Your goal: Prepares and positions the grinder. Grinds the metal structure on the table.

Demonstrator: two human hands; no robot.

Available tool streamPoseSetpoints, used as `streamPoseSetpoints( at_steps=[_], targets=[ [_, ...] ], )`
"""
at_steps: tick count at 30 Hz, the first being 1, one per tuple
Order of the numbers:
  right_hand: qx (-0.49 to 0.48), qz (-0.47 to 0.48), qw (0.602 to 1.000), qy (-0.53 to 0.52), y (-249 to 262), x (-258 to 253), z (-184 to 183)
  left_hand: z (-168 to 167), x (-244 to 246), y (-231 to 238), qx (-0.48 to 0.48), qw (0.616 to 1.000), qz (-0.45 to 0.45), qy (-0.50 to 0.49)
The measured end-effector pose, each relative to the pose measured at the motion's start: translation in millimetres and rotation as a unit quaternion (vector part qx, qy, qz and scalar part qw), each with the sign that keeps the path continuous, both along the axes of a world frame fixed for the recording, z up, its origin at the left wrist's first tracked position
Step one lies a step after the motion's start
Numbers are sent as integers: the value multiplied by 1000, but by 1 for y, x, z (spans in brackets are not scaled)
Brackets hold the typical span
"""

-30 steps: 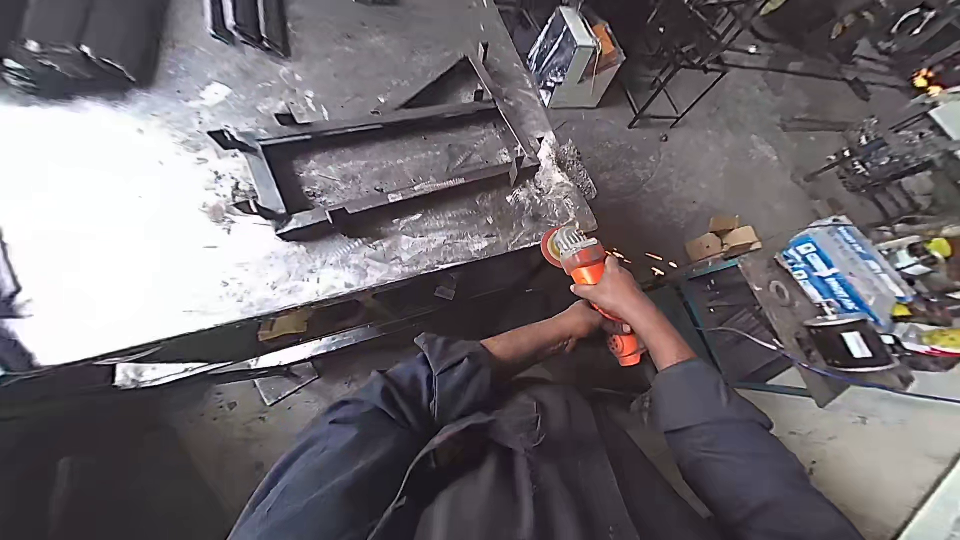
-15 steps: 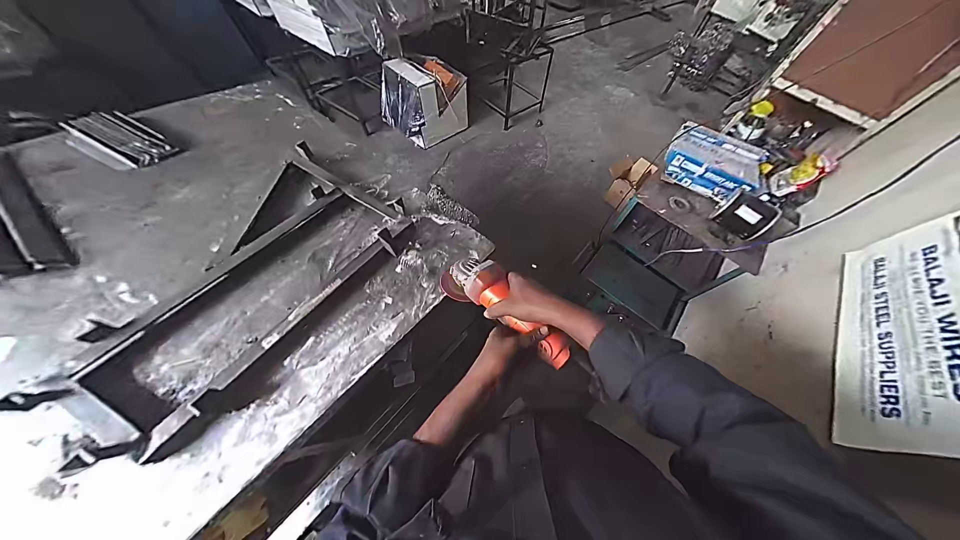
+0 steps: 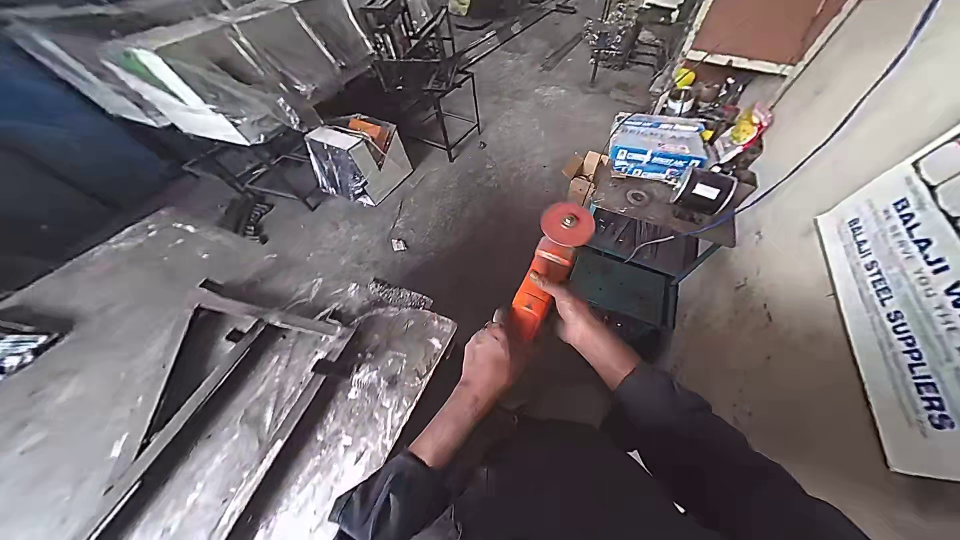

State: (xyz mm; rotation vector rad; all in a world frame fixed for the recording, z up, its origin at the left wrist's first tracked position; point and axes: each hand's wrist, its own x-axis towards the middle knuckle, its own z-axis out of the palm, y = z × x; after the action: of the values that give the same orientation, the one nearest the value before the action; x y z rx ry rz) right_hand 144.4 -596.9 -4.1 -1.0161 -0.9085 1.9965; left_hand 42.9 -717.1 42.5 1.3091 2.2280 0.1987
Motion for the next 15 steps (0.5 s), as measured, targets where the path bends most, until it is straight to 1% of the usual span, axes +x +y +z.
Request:
streamPoseSetpoints(
  at_steps=[2, 4, 5, 7, 8, 9, 12, 13, 15],
  targets=[
    [-22, -50, 998, 17, 14, 9, -16, 5, 8, 25, -30, 995, -69, 67],
    [-38, -67, 997, 21, 36, 18, -23, 3, 15, 61, -34, 993, -101, 57],
    [-44, -71, 996, 22, 50, 24, -25, -3, 18, 82, -31, 993, -109, 26],
    [-48, -76, 996, 17, 80, 35, -30, -18, 20, 125, -14, 993, -94, -76],
    [-40, -69, 997, 22, 100, 40, -30, -22, 18, 149, 0, 989, -84, -118],
    [-30, -62, 997, 35, 121, 43, -26, -20, 15, 173, 14, 987, -81, -140],
    [-13, 11, 997, 79, 171, 61, -6, 6, 1, 230, 51, 981, -100, -159],
    [-5, 48, 996, 80, 188, 68, 2, 20, -5, 252, 61, 981, -116, -141],
    [51, 136, 988, 60, 218, 80, 8, 45, -21, 292, 68, 985, -146, -65]
  ],
)
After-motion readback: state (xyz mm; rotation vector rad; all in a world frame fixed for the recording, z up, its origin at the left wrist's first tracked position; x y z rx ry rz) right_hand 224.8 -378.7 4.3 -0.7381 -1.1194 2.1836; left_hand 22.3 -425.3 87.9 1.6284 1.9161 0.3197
